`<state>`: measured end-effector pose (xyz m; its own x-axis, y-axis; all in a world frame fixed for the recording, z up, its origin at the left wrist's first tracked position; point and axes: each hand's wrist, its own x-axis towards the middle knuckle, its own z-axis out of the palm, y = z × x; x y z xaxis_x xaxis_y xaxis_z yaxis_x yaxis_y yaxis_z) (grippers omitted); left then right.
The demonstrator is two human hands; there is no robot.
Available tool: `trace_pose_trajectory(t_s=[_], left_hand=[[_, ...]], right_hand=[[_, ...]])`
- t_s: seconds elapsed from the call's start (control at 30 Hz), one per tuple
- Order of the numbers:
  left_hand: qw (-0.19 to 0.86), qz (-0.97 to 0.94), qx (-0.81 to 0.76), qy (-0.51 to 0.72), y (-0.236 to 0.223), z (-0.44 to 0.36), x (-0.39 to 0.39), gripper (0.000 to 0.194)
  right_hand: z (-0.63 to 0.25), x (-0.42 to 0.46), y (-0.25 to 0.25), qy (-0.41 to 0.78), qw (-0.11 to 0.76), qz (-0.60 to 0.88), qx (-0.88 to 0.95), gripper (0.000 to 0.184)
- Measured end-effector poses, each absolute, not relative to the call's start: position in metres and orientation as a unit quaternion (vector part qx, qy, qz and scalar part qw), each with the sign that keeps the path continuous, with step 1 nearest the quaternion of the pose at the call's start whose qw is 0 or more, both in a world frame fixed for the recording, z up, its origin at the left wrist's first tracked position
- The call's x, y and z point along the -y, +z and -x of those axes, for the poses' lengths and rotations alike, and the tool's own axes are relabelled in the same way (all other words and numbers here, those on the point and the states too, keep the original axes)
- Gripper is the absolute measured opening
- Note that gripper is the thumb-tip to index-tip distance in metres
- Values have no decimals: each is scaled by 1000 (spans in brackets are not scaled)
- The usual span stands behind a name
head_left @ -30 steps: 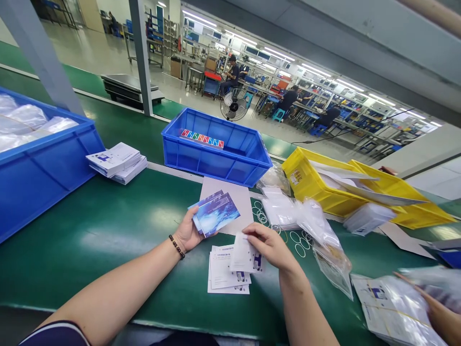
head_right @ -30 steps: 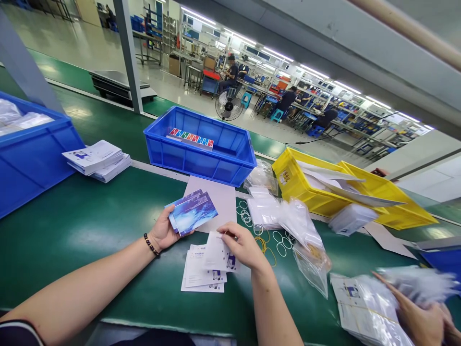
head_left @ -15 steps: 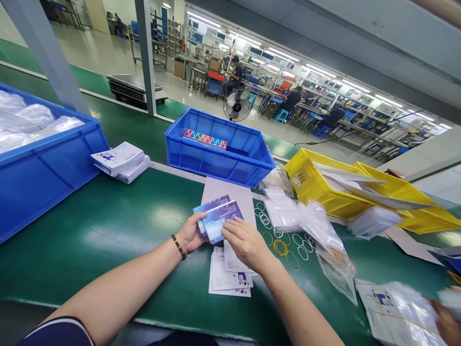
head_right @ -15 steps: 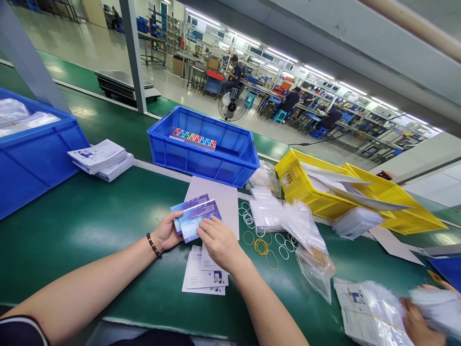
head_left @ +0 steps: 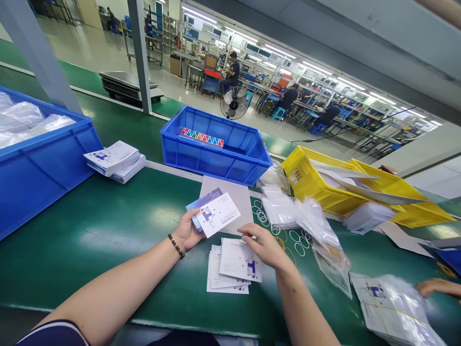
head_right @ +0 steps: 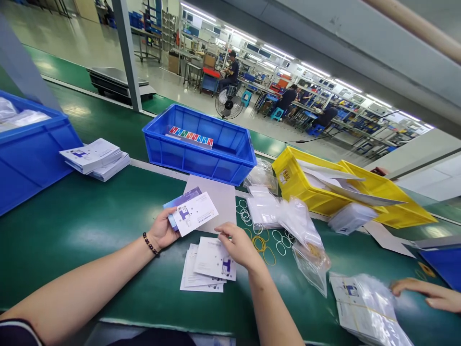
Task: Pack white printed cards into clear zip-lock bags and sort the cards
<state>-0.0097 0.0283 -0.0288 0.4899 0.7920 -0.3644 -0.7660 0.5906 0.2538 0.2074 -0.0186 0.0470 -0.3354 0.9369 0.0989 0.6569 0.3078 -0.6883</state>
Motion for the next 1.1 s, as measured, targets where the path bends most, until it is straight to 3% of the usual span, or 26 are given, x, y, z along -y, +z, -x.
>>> trace_pose_trajectory(t_s=[0.2, 0.3, 0.43, 0.53, 0.7, 0.77, 0.93, 1.1], left_hand=[[869, -75, -214, 440, -32, 9, -25, 50], [871, -89, -166, 454, -29, 10, -24, 52], [884, -108, -135, 435, -27, 13, -25, 73], [890, -115, -134, 420, -30, 15, -26, 79], [891, -133, -126, 415, -33, 14, -27, 72], [889, -134, -128, 418, -31, 13, -27, 70], [886, -123, -121, 431, -25, 11, -25, 49], [892, -98, -122, 423, -27, 10, -24, 37]], right_hand=[[-171, 8, -7, 509, 427, 558, 497, 37], [-169, 7, -7, 493, 541, 527, 432, 36], [-196, 8, 16, 407, 617, 493, 458, 30], [-216, 11, 38, 366, 532, 504, 574, 26], [-209, 16, 50, 284, 242, 456, 808, 20], [-199, 18, 44, 179, 226, 428, 857, 20], [-179, 18, 32, -92, 283, 348, 889, 22], [-171, 8, 27, -191, 219, 322, 901, 28]])
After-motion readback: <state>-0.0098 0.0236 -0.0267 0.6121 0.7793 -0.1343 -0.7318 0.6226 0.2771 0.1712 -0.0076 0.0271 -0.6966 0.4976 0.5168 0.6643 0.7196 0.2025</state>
